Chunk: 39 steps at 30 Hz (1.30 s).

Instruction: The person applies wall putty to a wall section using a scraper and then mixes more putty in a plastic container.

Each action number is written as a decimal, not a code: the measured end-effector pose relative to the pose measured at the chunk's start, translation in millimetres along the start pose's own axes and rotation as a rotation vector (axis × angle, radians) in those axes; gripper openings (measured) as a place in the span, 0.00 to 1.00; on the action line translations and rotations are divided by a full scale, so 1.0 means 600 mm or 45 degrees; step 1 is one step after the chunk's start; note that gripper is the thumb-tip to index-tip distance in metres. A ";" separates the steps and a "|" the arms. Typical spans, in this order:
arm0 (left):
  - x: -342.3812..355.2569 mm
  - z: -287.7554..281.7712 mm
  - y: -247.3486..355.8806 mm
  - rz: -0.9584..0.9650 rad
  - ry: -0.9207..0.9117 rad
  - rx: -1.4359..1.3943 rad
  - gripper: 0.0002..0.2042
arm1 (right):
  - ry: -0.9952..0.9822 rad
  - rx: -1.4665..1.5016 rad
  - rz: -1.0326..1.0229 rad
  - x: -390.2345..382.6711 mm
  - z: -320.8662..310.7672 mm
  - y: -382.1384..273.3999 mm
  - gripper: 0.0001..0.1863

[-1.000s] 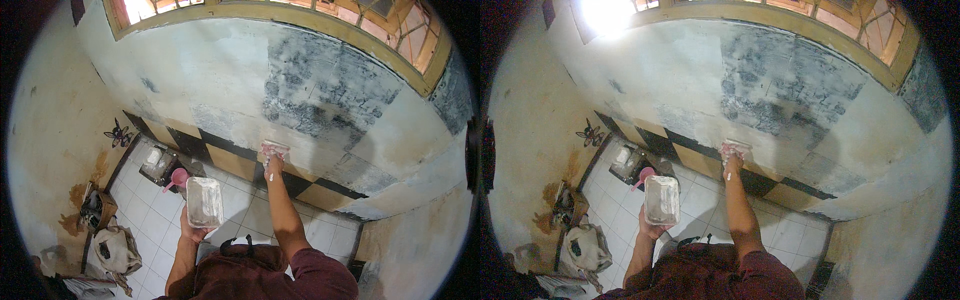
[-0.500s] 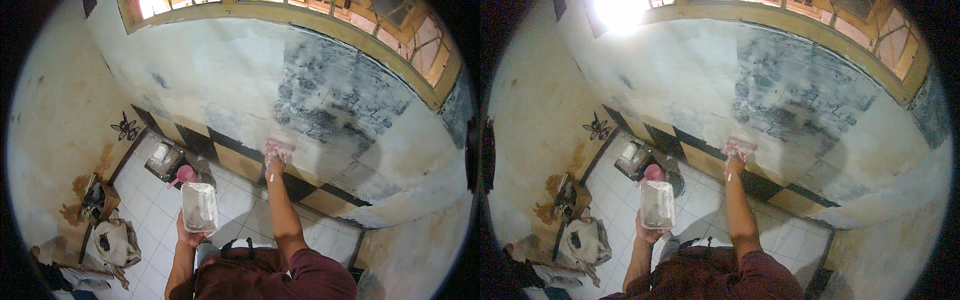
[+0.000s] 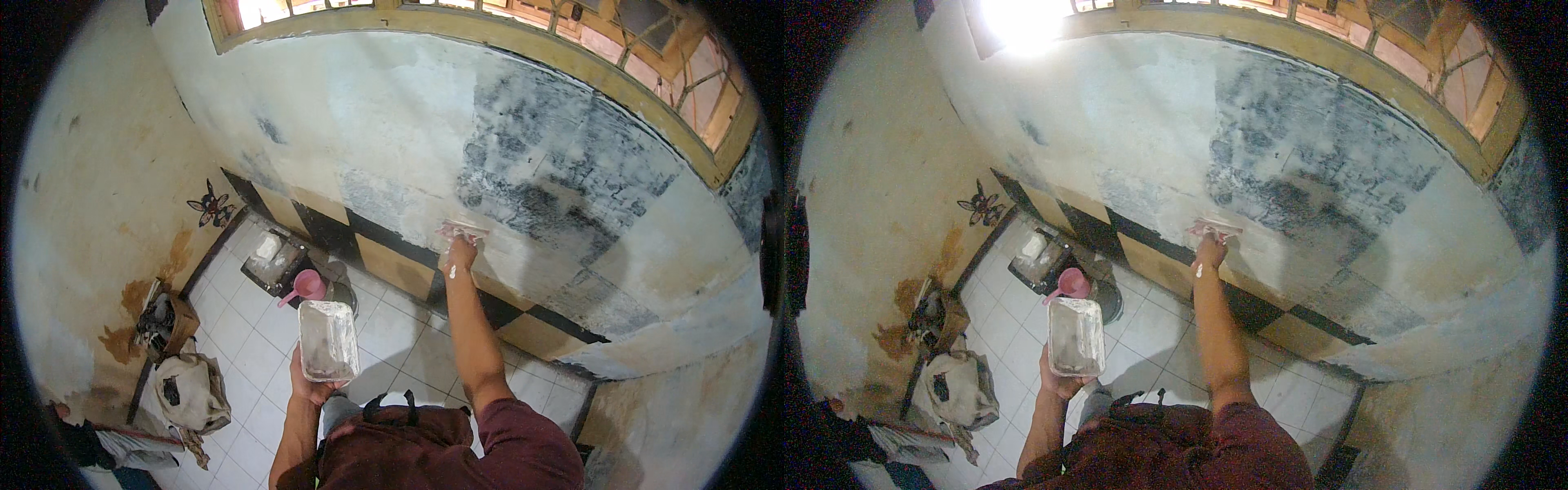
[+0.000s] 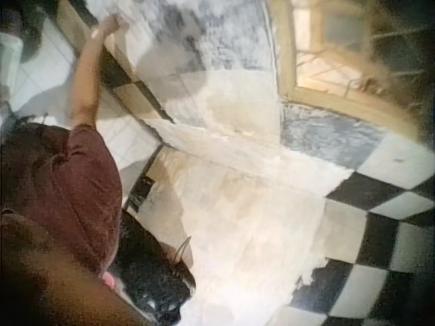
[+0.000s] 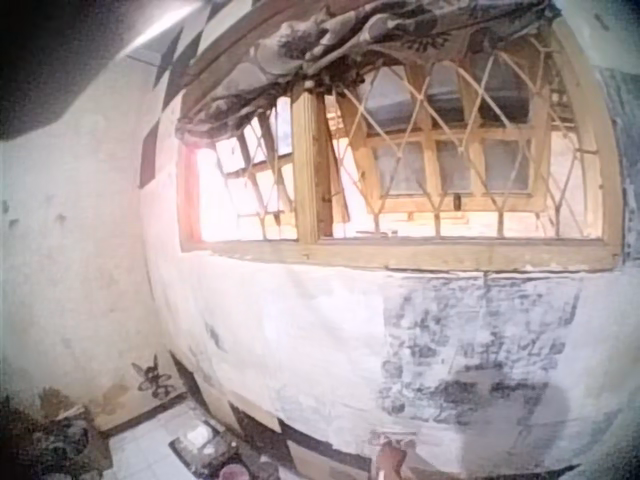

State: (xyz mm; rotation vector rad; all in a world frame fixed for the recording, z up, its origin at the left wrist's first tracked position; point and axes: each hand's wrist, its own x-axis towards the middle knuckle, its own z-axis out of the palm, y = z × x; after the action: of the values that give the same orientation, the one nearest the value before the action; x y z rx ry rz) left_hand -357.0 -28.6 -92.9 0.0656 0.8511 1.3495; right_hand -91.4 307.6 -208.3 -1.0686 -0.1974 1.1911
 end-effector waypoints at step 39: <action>0.022 -0.036 -0.010 -0.066 -0.288 -0.074 0.31 | -0.106 0.139 0.126 -0.036 -0.109 0.042 0.12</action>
State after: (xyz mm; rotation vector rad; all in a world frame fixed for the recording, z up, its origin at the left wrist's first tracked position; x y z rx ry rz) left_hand -364.8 -28.1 -117.8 0.1474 0.6193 1.2897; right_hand -75.6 252.0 -253.5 -0.9427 -0.1435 1.3217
